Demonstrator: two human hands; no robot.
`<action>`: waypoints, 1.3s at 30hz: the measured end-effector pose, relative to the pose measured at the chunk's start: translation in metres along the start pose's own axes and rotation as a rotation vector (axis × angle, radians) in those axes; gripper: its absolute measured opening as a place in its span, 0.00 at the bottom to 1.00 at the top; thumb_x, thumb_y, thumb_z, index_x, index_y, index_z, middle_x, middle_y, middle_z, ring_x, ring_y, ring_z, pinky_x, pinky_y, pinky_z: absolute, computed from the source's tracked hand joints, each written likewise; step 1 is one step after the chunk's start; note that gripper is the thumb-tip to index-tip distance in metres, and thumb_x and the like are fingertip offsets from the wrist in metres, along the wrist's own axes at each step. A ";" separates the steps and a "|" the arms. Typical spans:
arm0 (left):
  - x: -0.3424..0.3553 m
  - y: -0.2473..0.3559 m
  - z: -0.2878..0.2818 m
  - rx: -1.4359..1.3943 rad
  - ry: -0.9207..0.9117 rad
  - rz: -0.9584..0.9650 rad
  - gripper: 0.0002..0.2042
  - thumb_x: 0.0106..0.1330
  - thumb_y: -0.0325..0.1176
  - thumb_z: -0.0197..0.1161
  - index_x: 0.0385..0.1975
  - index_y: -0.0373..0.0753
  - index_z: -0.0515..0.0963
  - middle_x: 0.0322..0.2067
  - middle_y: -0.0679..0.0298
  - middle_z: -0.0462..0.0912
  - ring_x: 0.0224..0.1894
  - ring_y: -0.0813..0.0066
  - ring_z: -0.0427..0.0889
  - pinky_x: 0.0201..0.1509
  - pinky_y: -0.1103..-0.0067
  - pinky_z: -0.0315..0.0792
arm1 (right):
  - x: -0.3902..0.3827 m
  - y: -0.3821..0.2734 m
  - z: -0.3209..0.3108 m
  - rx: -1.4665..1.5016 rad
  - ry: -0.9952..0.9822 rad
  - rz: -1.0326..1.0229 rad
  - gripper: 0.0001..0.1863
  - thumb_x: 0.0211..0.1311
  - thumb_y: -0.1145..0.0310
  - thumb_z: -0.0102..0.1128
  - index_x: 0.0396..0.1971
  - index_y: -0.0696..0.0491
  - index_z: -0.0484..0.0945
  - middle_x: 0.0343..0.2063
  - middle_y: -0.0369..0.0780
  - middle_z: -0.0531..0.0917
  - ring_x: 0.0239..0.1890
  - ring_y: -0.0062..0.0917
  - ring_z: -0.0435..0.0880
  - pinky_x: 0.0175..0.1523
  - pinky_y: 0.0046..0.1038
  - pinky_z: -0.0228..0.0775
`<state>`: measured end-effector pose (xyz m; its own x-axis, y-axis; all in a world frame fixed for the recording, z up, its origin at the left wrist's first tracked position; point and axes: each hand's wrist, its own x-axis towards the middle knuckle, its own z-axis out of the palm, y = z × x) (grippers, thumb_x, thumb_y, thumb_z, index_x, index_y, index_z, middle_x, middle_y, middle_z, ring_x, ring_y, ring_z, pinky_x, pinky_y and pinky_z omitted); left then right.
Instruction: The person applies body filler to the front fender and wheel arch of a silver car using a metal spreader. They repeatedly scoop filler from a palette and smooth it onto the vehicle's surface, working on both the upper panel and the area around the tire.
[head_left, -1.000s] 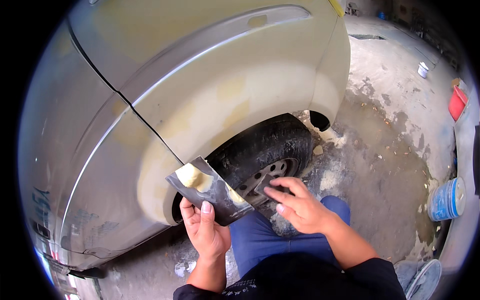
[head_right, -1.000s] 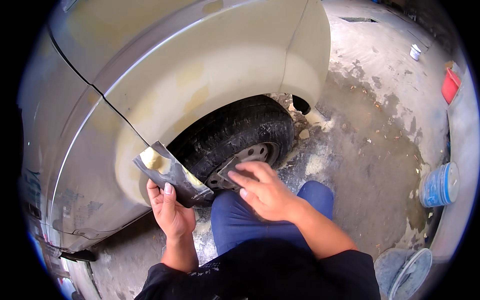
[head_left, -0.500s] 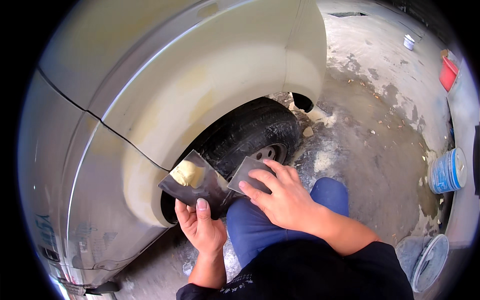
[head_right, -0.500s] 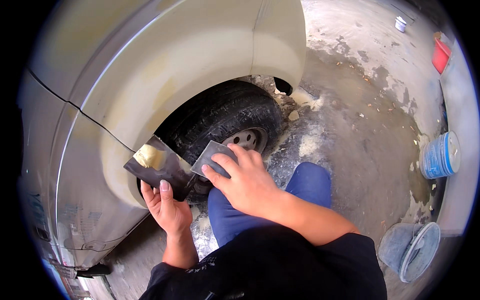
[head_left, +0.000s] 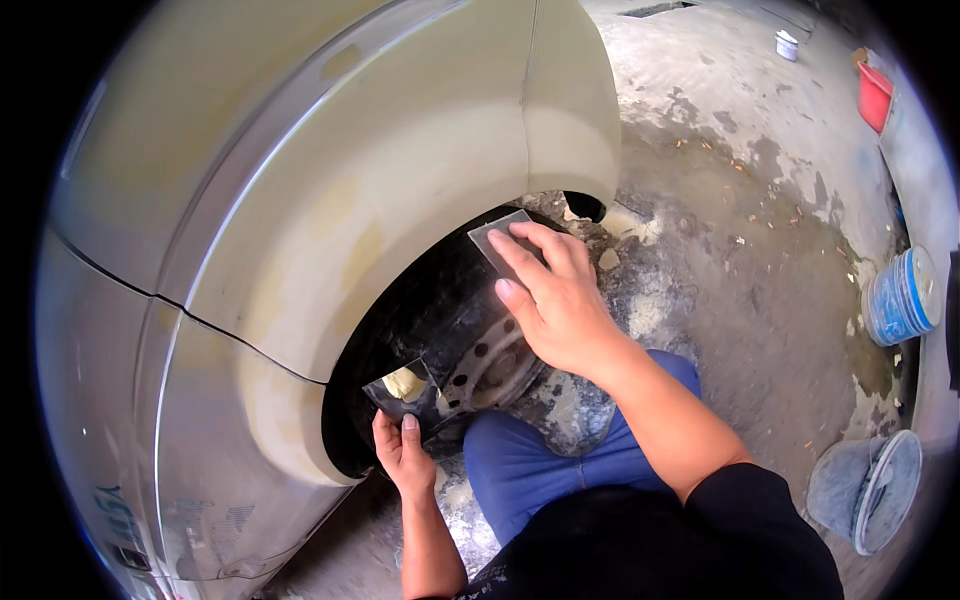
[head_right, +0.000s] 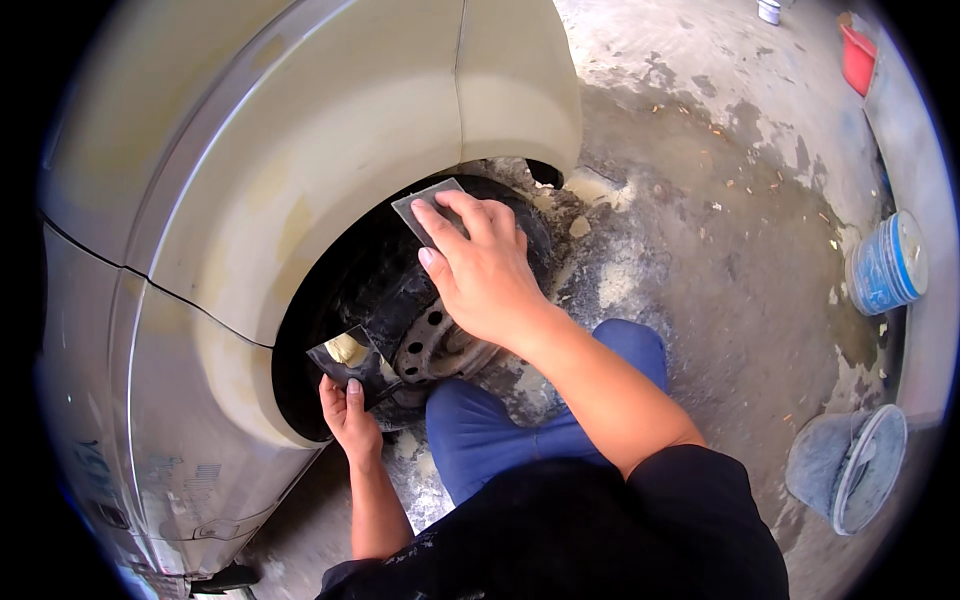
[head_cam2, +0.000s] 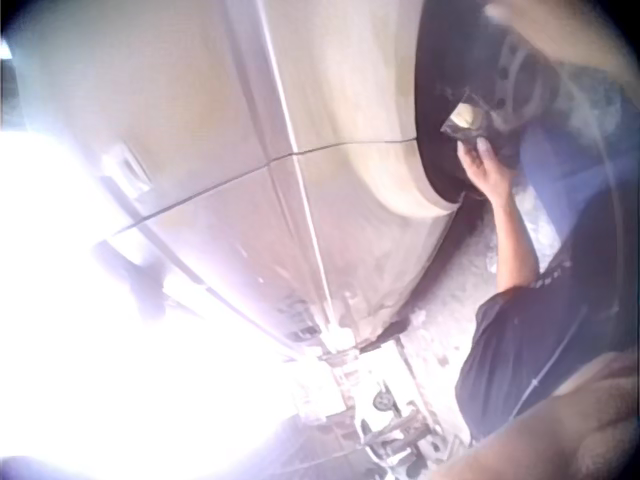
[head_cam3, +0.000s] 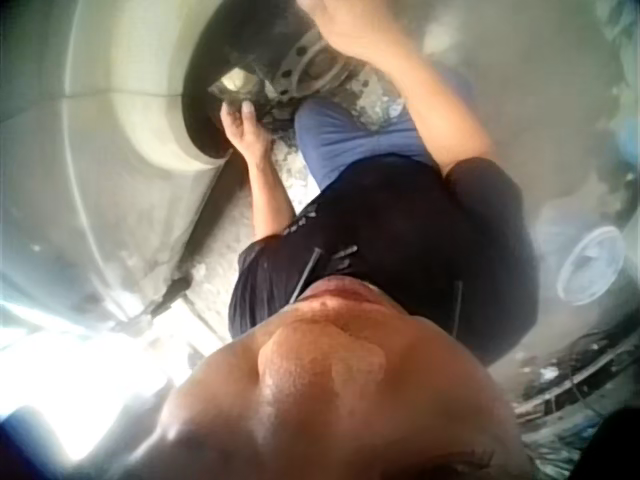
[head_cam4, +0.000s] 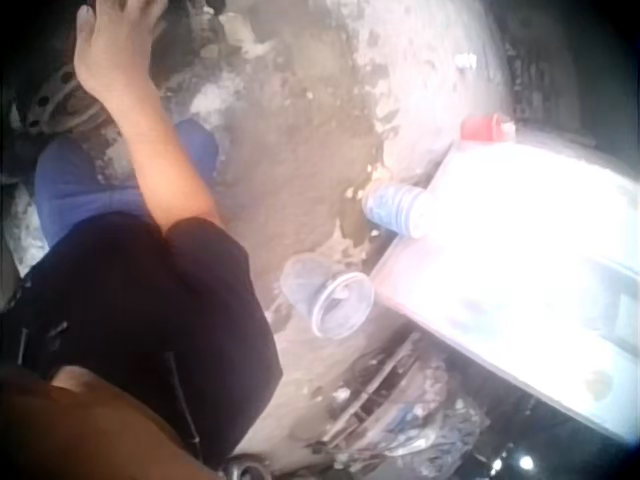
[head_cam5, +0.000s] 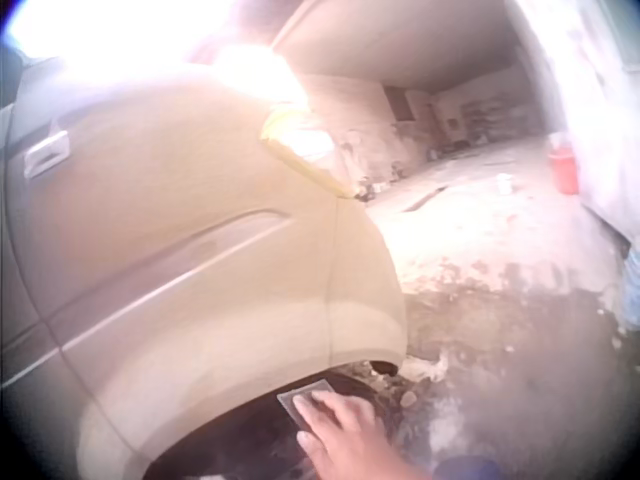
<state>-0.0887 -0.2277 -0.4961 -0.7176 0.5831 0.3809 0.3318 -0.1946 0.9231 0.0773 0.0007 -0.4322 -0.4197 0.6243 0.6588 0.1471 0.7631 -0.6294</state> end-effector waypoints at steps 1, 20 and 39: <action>0.002 0.003 0.003 -0.017 0.035 0.005 0.16 0.68 0.23 0.53 0.55 0.30 0.68 0.46 0.65 0.75 0.45 0.83 0.72 0.50 0.86 0.64 | 0.005 -0.003 0.002 -0.046 0.018 -0.035 0.23 0.62 0.66 0.57 0.59 0.49 0.71 0.58 0.41 0.67 0.57 0.43 0.65 0.56 0.46 0.62; 0.008 -0.020 -0.015 -0.204 -0.002 -0.055 0.17 0.65 0.23 0.53 0.54 0.30 0.68 0.51 0.59 0.76 0.54 0.73 0.73 0.63 0.75 0.61 | 0.025 -0.008 0.011 -0.211 0.076 -0.148 0.27 0.55 0.68 0.62 0.58 0.46 0.72 0.58 0.42 0.66 0.56 0.51 0.63 0.52 0.50 0.61; 0.009 -0.015 -0.008 -0.184 0.049 -0.069 0.15 0.64 0.25 0.56 0.50 0.30 0.70 0.46 0.62 0.78 0.48 0.78 0.74 0.58 0.80 0.62 | 0.016 -0.025 0.031 -0.296 0.063 -0.198 0.28 0.51 0.70 0.61 0.56 0.45 0.74 0.58 0.40 0.66 0.55 0.50 0.63 0.47 0.48 0.62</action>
<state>-0.1051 -0.2258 -0.5064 -0.7652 0.5619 0.3142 0.1663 -0.2989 0.9397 0.0390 -0.0131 -0.4185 -0.4116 0.4620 0.7856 0.3252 0.8797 -0.3470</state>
